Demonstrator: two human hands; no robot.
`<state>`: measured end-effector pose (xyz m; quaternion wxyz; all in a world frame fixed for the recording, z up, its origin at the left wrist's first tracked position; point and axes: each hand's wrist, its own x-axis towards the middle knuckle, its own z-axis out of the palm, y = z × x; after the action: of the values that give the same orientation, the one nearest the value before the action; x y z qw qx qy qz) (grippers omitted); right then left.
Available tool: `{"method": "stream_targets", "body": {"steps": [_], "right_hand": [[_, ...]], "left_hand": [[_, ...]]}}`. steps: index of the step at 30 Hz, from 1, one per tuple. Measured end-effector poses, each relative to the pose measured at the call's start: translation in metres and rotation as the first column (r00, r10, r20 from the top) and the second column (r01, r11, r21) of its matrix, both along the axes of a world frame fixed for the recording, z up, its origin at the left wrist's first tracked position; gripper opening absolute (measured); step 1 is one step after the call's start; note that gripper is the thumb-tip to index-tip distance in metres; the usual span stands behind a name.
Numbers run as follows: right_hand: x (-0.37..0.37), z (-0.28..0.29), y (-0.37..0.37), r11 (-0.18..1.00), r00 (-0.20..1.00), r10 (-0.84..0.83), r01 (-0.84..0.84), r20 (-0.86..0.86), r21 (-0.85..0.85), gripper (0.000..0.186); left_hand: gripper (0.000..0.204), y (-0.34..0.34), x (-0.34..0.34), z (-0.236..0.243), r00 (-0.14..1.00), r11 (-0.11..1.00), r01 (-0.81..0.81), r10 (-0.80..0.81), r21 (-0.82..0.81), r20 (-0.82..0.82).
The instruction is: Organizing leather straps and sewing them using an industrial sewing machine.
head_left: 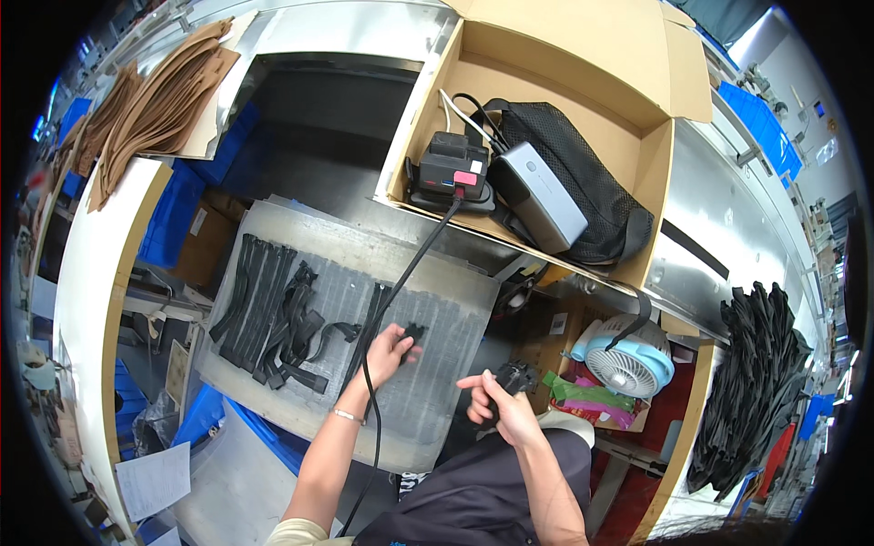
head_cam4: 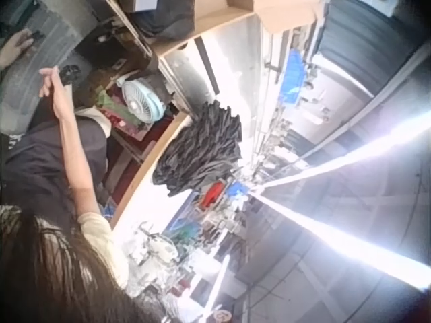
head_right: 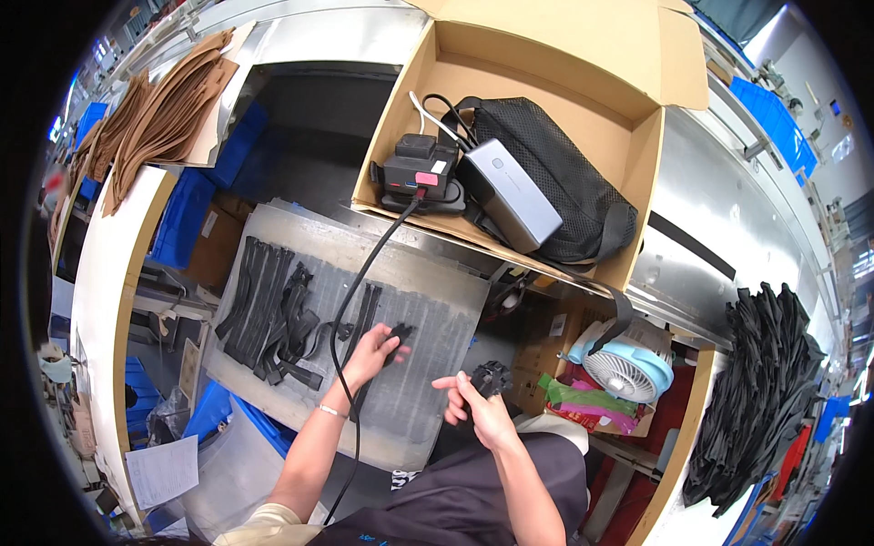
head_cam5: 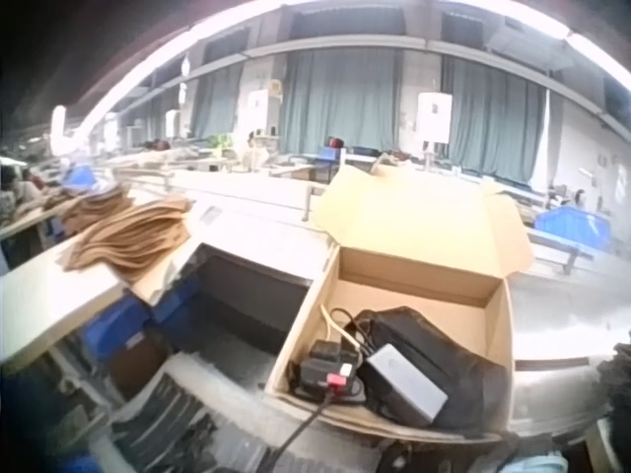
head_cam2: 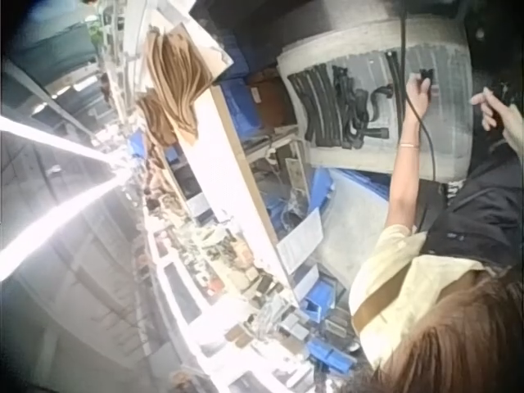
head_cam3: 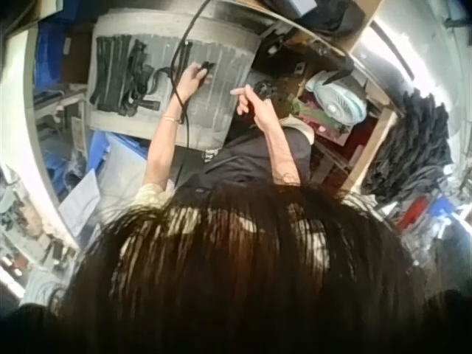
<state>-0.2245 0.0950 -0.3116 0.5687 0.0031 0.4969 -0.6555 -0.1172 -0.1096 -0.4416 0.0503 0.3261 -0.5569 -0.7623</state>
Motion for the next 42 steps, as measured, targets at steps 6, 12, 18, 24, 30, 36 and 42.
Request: {"method": "stream_targets", "body": {"steps": [6,12,18,24,30,36,42], "right_hand": [[0.019,-0.028,-0.002,0.996,0.994,0.050,-0.058,-0.099,-0.074,0.050],[0.029,0.006,-0.004,0.996,0.966,0.071,-0.084,-0.247,-0.042,0.028],[0.030,0.021,-0.006,0.974,0.938,0.204,-0.167,-0.279,0.152,0.022],[0.020,0.046,0.003,0.911,0.886,0.078,-0.249,-0.457,-0.328,0.040],[0.012,0.058,-0.004,0.882,0.991,-0.059,-0.006,-0.124,-0.471,0.031],[0.014,0.025,-0.017,0.980,0.966,-0.103,0.059,-0.237,-0.188,0.029],[0.020,-0.016,-0.018,0.998,0.989,-0.062,0.058,-0.132,-0.033,0.036]], "left_hand": [[0.008,0.064,0.033,0.075,0.970,0.962,0.068,-0.002,0.266,-0.242],[0.015,0.091,0.038,0.092,0.955,0.911,0.205,-0.105,0.359,-0.279],[0.018,0.083,0.046,0.069,0.928,0.931,0.248,-0.150,0.267,-0.341],[0.011,0.012,0.016,0.010,0.933,0.668,-0.291,0.357,-0.685,-0.048],[0.023,-0.052,-0.016,-0.042,0.808,0.681,0.113,0.361,-0.723,0.466],[0.020,-0.028,0.014,0.000,1.000,0.894,0.010,-0.019,-0.449,-0.016],[0.009,0.043,0.054,0.073,0.966,0.970,-0.039,0.098,0.241,-0.239]]}}
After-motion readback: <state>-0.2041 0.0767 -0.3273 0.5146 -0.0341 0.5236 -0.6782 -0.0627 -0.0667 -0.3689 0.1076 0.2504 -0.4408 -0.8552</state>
